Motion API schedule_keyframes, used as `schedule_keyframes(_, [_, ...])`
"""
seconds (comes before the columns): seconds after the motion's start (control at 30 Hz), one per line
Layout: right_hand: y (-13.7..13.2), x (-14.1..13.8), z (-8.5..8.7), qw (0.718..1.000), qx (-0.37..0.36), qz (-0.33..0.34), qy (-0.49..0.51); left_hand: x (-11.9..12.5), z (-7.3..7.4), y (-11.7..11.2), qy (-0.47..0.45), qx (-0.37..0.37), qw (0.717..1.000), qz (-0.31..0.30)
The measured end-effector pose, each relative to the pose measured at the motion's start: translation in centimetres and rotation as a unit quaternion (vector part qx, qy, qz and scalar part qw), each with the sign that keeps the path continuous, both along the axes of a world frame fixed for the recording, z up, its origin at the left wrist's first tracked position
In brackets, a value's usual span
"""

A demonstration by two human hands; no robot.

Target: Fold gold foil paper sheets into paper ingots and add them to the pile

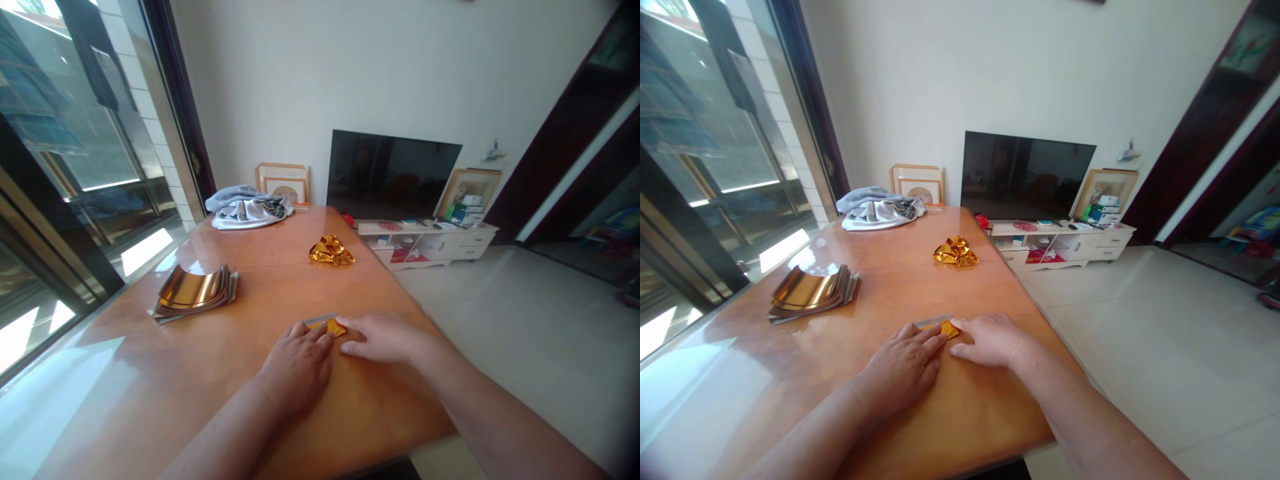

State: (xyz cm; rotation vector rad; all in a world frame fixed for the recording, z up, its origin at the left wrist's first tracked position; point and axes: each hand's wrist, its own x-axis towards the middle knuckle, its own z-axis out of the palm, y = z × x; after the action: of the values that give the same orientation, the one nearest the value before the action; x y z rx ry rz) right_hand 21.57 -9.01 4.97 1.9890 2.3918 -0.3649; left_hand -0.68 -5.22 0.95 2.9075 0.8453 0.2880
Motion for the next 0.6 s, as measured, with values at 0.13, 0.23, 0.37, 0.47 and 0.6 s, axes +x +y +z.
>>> schedule_keyframes(0.13, [-0.4,0.7,0.0,0.999,-0.01,-0.017,0.025,0.0,-0.4,0.3,0.0,0.005,1.0,-0.012])
schedule_keyframes(0.23, [-1.2,0.5,-0.3,0.998,0.037,-0.047,0.01,0.0,-0.7,0.5,0.0,0.014,1.0,-0.013])
schedule_keyframes(0.37, [-2.4,-1.4,-1.1,0.998,0.049,-0.035,-0.03,0.0,-1.0,0.7,-0.007,0.019,1.0,-0.017])
schedule_keyframes(0.47, [-3.0,-2.9,-1.5,0.997,0.023,-0.025,-0.075,0.0,-1.3,0.8,-0.013,0.024,0.999,-0.018])
schedule_keyframes(0.6, [-3.3,-3.9,-1.7,0.993,0.01,-0.039,-0.112,0.0,-1.6,1.1,-0.013,0.023,0.999,-0.036])
